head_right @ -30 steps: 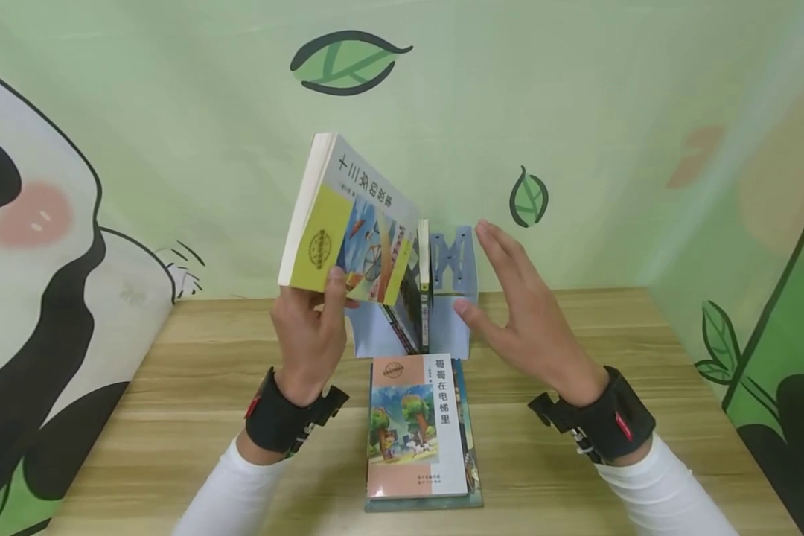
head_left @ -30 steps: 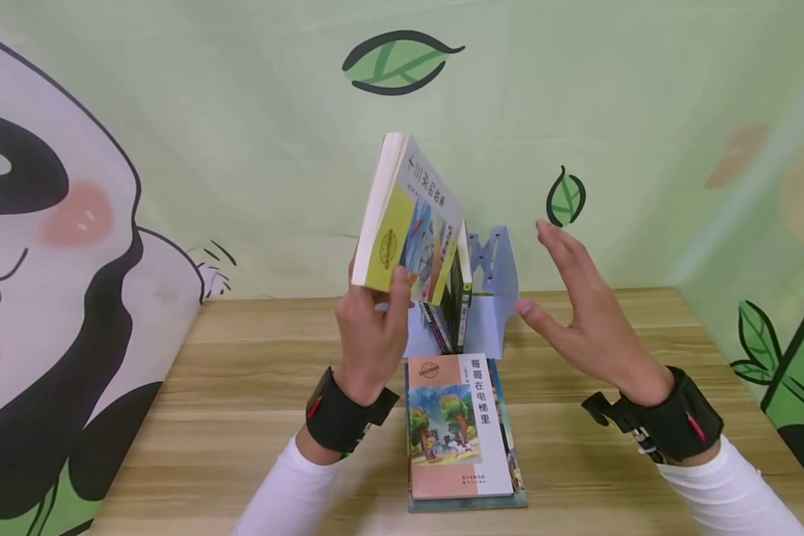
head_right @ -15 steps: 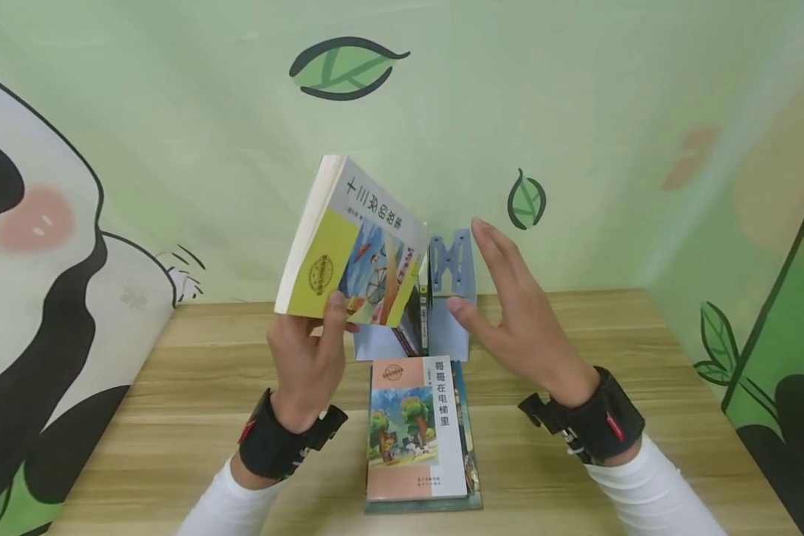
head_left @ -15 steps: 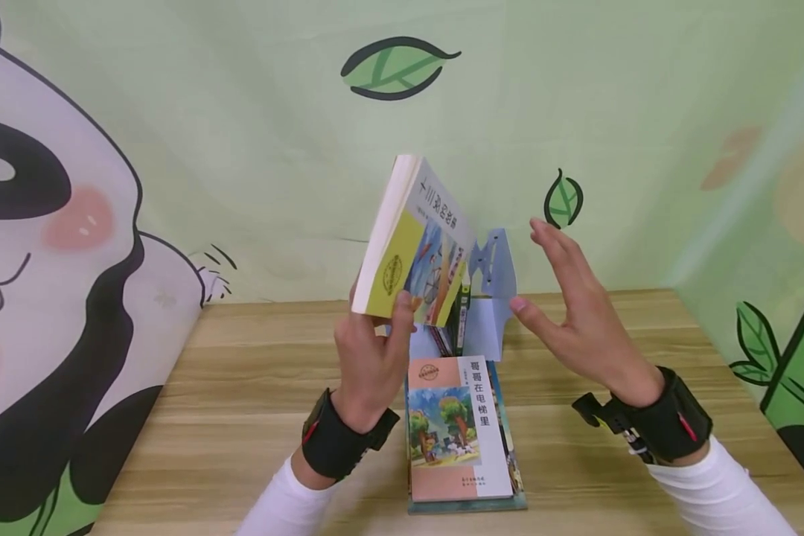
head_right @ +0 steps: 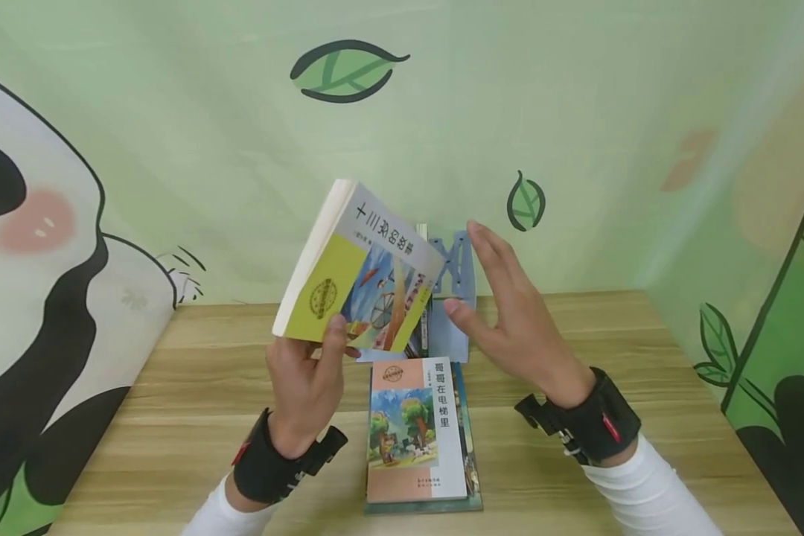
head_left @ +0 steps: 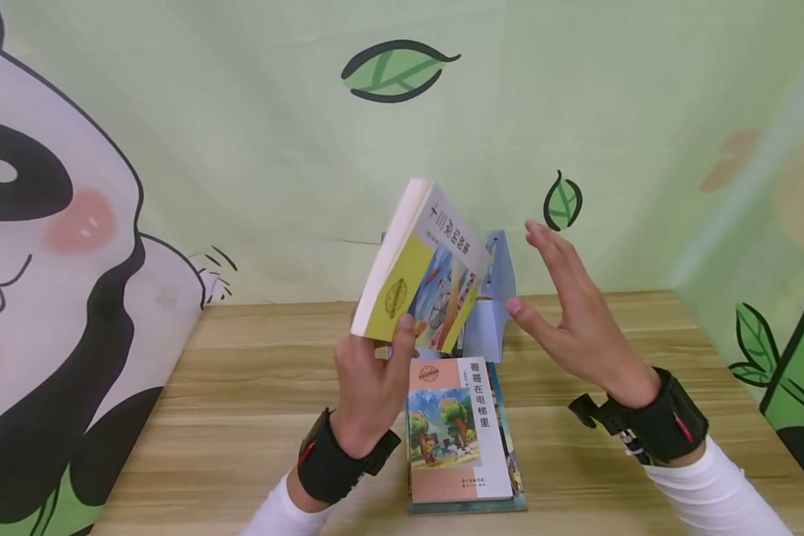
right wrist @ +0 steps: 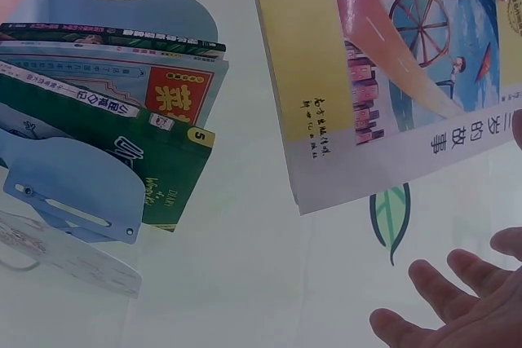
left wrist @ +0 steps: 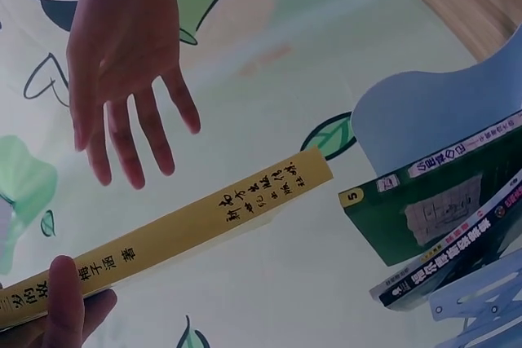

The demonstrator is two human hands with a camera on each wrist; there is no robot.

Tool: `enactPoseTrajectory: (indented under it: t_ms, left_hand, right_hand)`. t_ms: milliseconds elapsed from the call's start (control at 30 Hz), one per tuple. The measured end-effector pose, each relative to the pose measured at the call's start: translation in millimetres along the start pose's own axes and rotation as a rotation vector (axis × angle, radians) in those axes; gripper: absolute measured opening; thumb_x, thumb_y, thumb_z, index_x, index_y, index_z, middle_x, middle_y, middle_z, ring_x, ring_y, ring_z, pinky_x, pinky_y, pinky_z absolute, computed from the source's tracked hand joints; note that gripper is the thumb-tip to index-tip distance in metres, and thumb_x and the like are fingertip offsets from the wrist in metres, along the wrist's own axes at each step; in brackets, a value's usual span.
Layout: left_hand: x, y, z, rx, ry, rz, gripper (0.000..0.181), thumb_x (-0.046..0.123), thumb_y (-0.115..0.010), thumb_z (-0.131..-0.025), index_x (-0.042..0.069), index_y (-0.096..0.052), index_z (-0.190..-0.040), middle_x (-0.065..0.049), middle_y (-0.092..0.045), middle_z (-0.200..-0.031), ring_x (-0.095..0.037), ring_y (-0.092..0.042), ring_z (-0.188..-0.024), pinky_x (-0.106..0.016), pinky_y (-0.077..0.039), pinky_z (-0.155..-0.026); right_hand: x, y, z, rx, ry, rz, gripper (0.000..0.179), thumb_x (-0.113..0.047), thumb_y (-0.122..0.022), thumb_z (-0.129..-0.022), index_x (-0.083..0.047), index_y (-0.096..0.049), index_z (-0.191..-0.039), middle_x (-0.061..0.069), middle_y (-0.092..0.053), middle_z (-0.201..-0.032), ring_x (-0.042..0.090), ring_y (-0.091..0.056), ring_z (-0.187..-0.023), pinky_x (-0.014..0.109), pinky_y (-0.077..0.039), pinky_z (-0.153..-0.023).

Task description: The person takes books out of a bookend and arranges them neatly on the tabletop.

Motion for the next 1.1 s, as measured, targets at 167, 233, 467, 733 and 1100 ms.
enactPoseTrajectory:
  t_ms: [167,233,467,733,1100]
  left_hand:
    - [2.5,0.9,4.6,-0.018,0.002,0.025,0.046,0.024,-0.049,-0.104,-0.003,-0.043,-0.141,-0.024,-0.067,-0.118,-0.019,-0.069,-0.065,-0.018,-0.054,-0.056]
    - [3.3,0.9,5.6,-0.025,-0.008,0.034,0.047,0.025,-0.049,-0.104,-0.004,-0.044,-0.141,-0.024,-0.066,-0.120,-0.020,-0.070,-0.067,-0.018,-0.055,-0.056]
    - [6.8,1.6,8.9,-0.037,-0.062,0.078,0.043,0.018,-0.049,-0.103,-0.006,-0.044,-0.139,-0.025,-0.065,-0.121,-0.027,-0.074,-0.083,-0.024,-0.059,-0.066]
    - [11.9,0.9,11.8,-0.070,-0.074,0.131,0.042,0.018,-0.050,-0.103,-0.006,-0.046,-0.137,-0.026,-0.066,-0.120,-0.028,-0.074,-0.084,-0.025,-0.060,-0.070]
    - [18.0,-0.3,17.2,-0.106,-0.060,0.175,0.043,-0.001,-0.053,-0.096,-0.006,-0.047,-0.138,-0.026,-0.065,-0.123,-0.034,-0.071,-0.102,-0.031,-0.059,-0.082]
  right_hand:
    - [-1,-2,0.3,-0.005,0.010,-0.003,0.076,-0.044,-0.058,-0.097,-0.013,-0.023,-0.157,0.011,-0.028,-0.160,0.036,-0.034,-0.143,0.069,-0.032,-0.108]
    - [-2,-4,0.6,-0.008,0.015,-0.002,0.077,-0.048,-0.055,-0.097,-0.012,-0.023,-0.157,0.011,-0.027,-0.161,0.036,-0.034,-0.143,0.068,-0.032,-0.109]
    - [-5,-7,1.4,-0.016,0.044,-0.004,0.075,-0.051,-0.048,-0.100,-0.010,-0.022,-0.157,0.011,-0.026,-0.162,0.036,-0.034,-0.144,0.066,-0.030,-0.112]
    - [-4,-10,3.9,-0.039,0.028,-0.024,0.068,-0.037,-0.050,-0.103,-0.010,-0.020,-0.157,0.013,-0.029,-0.161,0.036,-0.032,-0.145,0.064,-0.027,-0.114]
    - [1,-16,7.8,-0.060,0.011,-0.050,0.064,-0.031,-0.047,-0.104,-0.011,-0.019,-0.158,0.015,-0.034,-0.158,0.037,-0.034,-0.144,0.065,-0.029,-0.113]
Point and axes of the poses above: each hand's wrist, its own z-axis away from the middle knuckle, its own y-axis out of the back of the hand, x = y × z, the point moved 7 cm from there along -z, towards the middle knuckle
